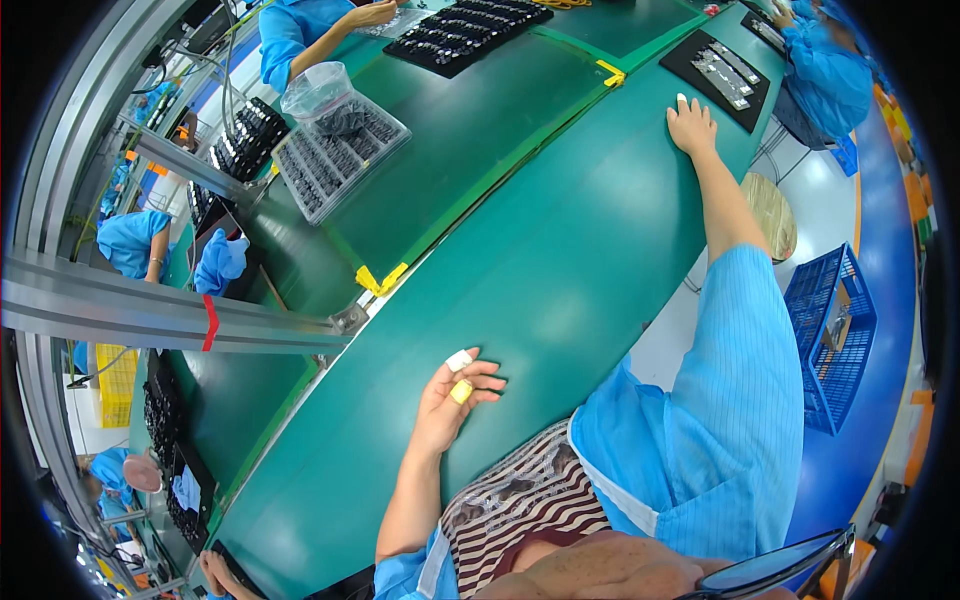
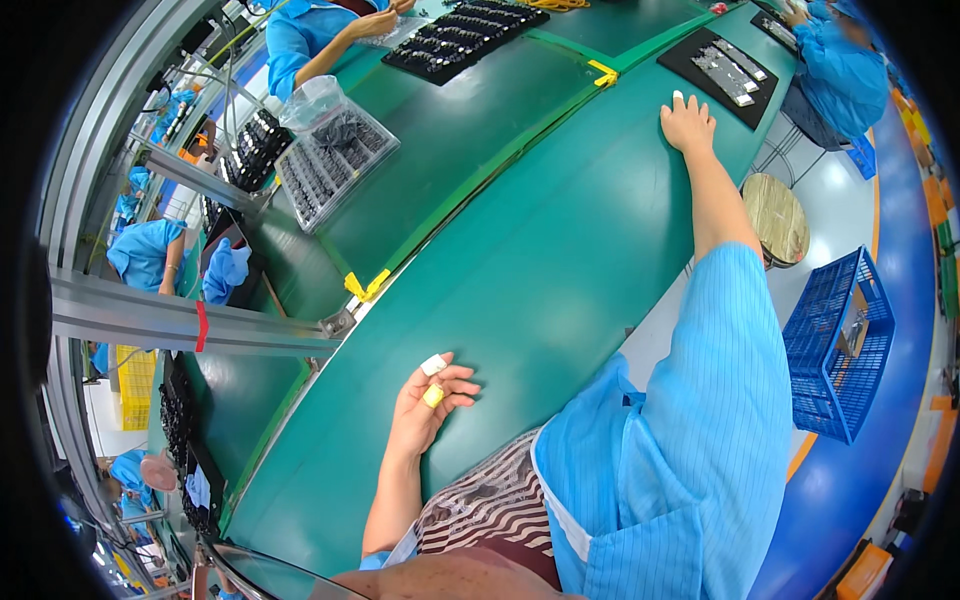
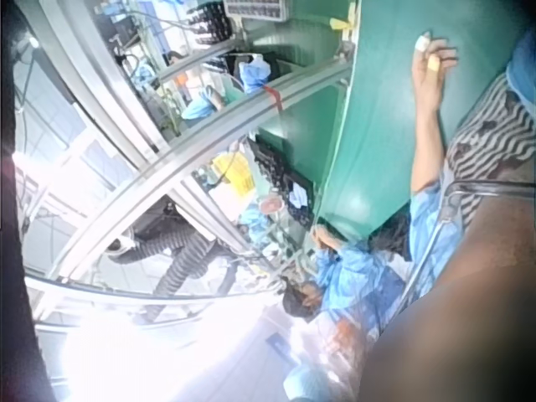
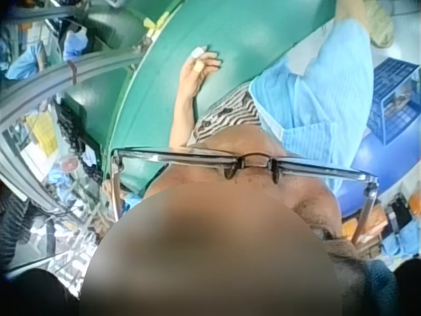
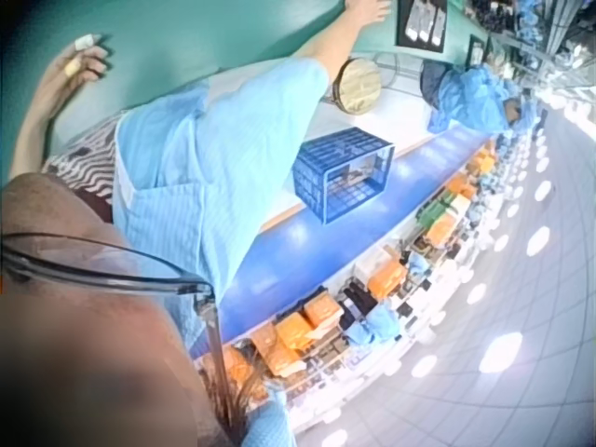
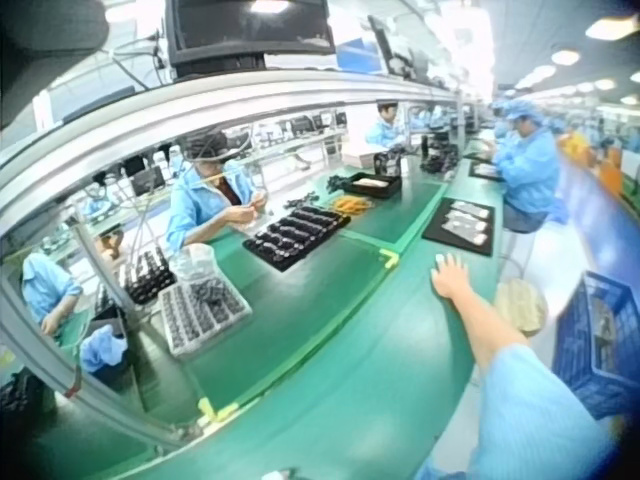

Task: Assembling or inspecting internal components of mobile phones on an assembly line.

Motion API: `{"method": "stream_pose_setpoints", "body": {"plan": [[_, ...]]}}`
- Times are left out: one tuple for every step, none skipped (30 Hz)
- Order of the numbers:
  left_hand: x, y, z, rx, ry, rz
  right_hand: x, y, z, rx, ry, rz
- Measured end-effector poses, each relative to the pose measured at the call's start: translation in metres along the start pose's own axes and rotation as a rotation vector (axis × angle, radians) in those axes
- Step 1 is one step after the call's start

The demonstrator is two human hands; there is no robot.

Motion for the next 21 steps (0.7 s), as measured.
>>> {"method": "stream_pose_setpoints", "body": {"plan": [[-0.001,-0.002,0.001,-0.006,0.000,-0.016,-0.001,0.000,0.004,-0.003,0.001,0.000],[-0.001,-0.002,0.001,-0.005,0.000,-0.020,-0.001,0.001,0.007,0.008,0.012,-0.012],[0.000,-0.003,0.000,-0.005,-0.005,-0.040,-0.001,0.002,0.006,0.024,0.021,-0.024],[0.001,-0.005,-0.001,-0.006,-0.011,-0.061,-0.001,0.003,0.007,0.024,0.021,-0.022],[0.000,-0.008,0.000,-0.009,-0.011,-0.062,0.000,0.004,0.007,0.012,0.017,-0.030],[0.001,-0.008,-0.001,-0.005,-0.027,-0.061,-0.001,0.008,0.005,0.004,0.012,-0.042],[0.001,-0.008,-0.001,-0.002,-0.043,-0.059,-0.002,0.011,0.002,0.010,0.010,-0.042],[0.001,-0.009,0.000,-0.008,-0.042,-0.052,-0.003,0.013,-0.003,0.022,0.033,-0.048],[0.003,-0.006,0.001,-0.029,-0.049,-0.045,-0.005,0.016,-0.016,0.048,0.050,-0.057],[0.006,-0.001,0.002,-0.056,-0.055,-0.020,-0.008,0.020,-0.028,0.080,0.033,-0.089],[0.009,-0.001,0.002,-0.076,-0.051,0.024,-0.006,0.029,-0.034,0.118,0.015,-0.121],[0.010,-0.003,-0.001,-0.071,-0.075,-0.028,-0.008,0.038,-0.032,0.159,0.053,-0.054],[0.012,-0.004,-0.005,-0.069,-0.096,-0.061,-0.016,0.045,-0.020,0.273,0.103,0.009],[0.015,-0.006,-0.009,-0.073,-0.105,-0.098,-0.025,0.050,-0.010,0.305,0.110,0.004],[0.016,-0.011,-0.015,-0.084,-0.111,-0.124,-0.031,0.058,-0.001,0.645,0.361,0.034],[0.030,-0.008,-0.026,-0.105,-0.097,-0.094,-0.040,0.079,-0.024,0.637,0.290,-0.010],[0.033,-0.012,-0.030,-0.078,-0.123,-0.093,-0.049,0.087,-0.017,0.703,0.293,0.048],[0.043,0.000,-0.036,-0.126,-0.126,-0.034,-0.029,0.121,-0.087,0.453,-0.087,-0.064],[0.037,-0.003,-0.034,-0.147,-0.120,-0.067,-0.045,0.110,-0.059,0.523,0.026,-0.028],[0.036,-0.003,-0.035,-0.159,-0.116,-0.071,-0.049,0.120,-0.074,0.583,0.036,-0.030],[0.037,-0.002,-0.034,-0.170,-0.145,-0.020,-0.039,0.151,-0.106,0.584,0.076,-0.044]]}}
Point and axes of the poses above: each hand's wrist, its own y-axis away from the middle knuckle, its own x-axis out of the back of the hand, z = x × y, the point moved 3 cm from there along -y, towards the middle knuckle, and after that the axes turned 10 degrees about -y, right-handed, at the moved point
